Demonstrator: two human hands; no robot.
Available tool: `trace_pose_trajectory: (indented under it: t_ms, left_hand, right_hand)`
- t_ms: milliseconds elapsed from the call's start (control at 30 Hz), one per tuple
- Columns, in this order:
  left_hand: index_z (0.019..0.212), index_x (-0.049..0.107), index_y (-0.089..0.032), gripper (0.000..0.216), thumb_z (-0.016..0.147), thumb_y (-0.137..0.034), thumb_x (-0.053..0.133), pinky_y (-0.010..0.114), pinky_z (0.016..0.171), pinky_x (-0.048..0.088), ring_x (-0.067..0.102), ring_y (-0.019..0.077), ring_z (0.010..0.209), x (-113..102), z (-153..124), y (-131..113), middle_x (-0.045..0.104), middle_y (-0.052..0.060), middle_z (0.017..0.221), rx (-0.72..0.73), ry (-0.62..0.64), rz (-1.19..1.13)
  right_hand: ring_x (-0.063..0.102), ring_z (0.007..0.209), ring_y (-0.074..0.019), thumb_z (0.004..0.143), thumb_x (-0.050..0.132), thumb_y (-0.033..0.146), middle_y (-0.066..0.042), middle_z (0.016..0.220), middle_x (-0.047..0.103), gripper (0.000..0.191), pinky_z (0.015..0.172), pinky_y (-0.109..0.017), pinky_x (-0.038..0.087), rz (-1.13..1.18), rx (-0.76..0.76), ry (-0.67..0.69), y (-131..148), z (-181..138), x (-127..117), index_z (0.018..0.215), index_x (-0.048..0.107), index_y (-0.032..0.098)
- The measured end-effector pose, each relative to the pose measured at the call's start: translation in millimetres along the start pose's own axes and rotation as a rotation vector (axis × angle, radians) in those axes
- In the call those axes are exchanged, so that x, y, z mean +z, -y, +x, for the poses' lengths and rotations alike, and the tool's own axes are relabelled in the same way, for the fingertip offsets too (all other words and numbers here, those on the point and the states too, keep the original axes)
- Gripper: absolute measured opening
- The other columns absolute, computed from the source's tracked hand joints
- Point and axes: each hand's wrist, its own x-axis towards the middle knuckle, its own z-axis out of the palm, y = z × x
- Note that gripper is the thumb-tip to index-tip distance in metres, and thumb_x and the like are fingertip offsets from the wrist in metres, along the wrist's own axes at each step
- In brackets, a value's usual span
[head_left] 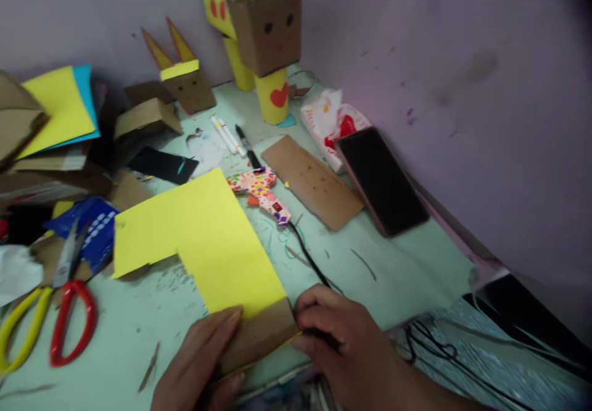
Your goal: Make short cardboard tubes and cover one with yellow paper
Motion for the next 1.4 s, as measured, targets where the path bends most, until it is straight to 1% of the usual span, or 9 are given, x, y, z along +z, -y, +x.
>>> trace_pose_trajectory:
  t_ms: [300,467,700,900,1000,1067,1133,1267,1400]
  left_hand:
    - [0.121,0.056,-0.028,0.037,0.084,-0.022,0.056,0.028,0.087,0.051,0.06,0.0189,0.103,1,-4,-5,0.064,0.005,0.111,-0.018,-0.115,-0.11]
    - [0.121,0.054,-0.025,0.039,0.084,-0.016,0.055,0.031,0.087,0.051,0.06,0.0194,0.102,0,-1,-7,0.064,0.008,0.111,0.008,-0.083,-0.128]
    - [0.126,0.047,-0.025,0.043,0.084,-0.016,0.054,0.033,0.089,0.051,0.058,0.0193,0.105,-1,-3,-7,0.063,0.008,0.113,0.026,-0.082,-0.231]
    - [0.129,0.045,-0.029,0.059,0.075,-0.014,0.06,0.036,0.096,0.046,0.051,0.023,0.119,-13,-23,-9,0.053,0.008,0.131,-0.159,-0.118,-0.123]
    - [0.108,0.059,-0.023,0.033,0.075,-0.02,0.058,0.027,0.069,0.053,0.064,0.0175,0.079,-15,-27,-17,0.066,0.004,0.09,-0.407,-0.136,-0.2]
    - [0.094,0.063,-0.02,0.021,0.076,-0.025,0.055,0.022,0.049,0.043,0.053,0.0125,0.052,-15,-23,-25,0.055,-0.004,0.058,-0.641,-0.039,-0.341]
    - [0.092,0.064,-0.018,0.023,0.075,-0.028,0.053,0.021,0.044,0.033,0.043,0.0105,0.045,-14,-16,-32,0.042,-0.008,0.048,-0.793,0.081,-0.472]
    - [0.081,0.066,-0.017,0.02,0.072,-0.028,0.051,0.021,0.047,0.026,0.036,0.0103,0.049,-14,-6,-40,0.034,-0.008,0.05,-0.818,0.244,-0.595]
    - [0.07,0.059,-0.018,0.015,0.071,-0.03,0.051,0.022,0.049,0.024,0.033,0.0102,0.051,-13,-7,-39,0.032,-0.008,0.052,-0.837,0.262,-0.574]
  right_hand:
    - [0.055,0.066,-0.015,0.081,0.054,0.017,-0.004,0.078,0.057,0.013,0.055,-0.024,0.042,-0.098,-0.047,-0.001,-3,-2,3,0.068,0.056,0.018]
    - [0.055,0.058,-0.0125,0.075,0.064,0.024,-0.007,0.092,0.063,0.01,0.053,-0.024,0.048,0.018,0.044,-0.047,-3,1,9,0.081,0.066,0.017]
    - [0.051,0.054,-0.0136,0.077,0.062,0.032,-0.002,0.069,0.057,0.021,0.042,-0.021,0.042,0.009,0.168,0.021,5,3,11,0.062,0.066,0.017]
    - [0.056,0.061,-0.0169,0.076,0.066,0.036,-0.002,0.067,0.058,0.031,0.051,-0.024,0.046,-0.031,0.138,0.006,4,2,10,0.051,0.061,0.019]
    - [0.058,0.065,-0.0185,0.075,0.067,0.036,-0.002,0.067,0.06,0.027,0.061,-0.026,0.048,-0.063,0.117,-0.005,4,3,9,0.054,0.065,0.019]
    - [0.058,0.065,-0.0188,0.075,0.067,0.037,-0.003,0.067,0.061,0.026,0.063,-0.027,0.048,-0.081,0.113,-0.005,5,3,9,0.056,0.066,0.02]
    - [0.058,0.064,-0.0188,0.075,0.067,0.038,-0.003,0.067,0.061,0.027,0.063,-0.027,0.049,-0.083,0.113,0.006,5,3,9,0.055,0.066,0.02]
    - [0.06,0.067,-0.0196,0.076,0.066,0.039,-0.004,0.071,0.064,0.028,0.063,-0.027,0.05,-0.06,0.108,0.026,6,3,9,0.056,0.066,0.019]
    - [0.062,0.073,-0.0209,0.077,0.064,0.04,-0.005,0.077,0.067,0.026,0.064,-0.026,0.05,-0.057,0.082,0.032,5,3,9,0.062,0.068,0.019]
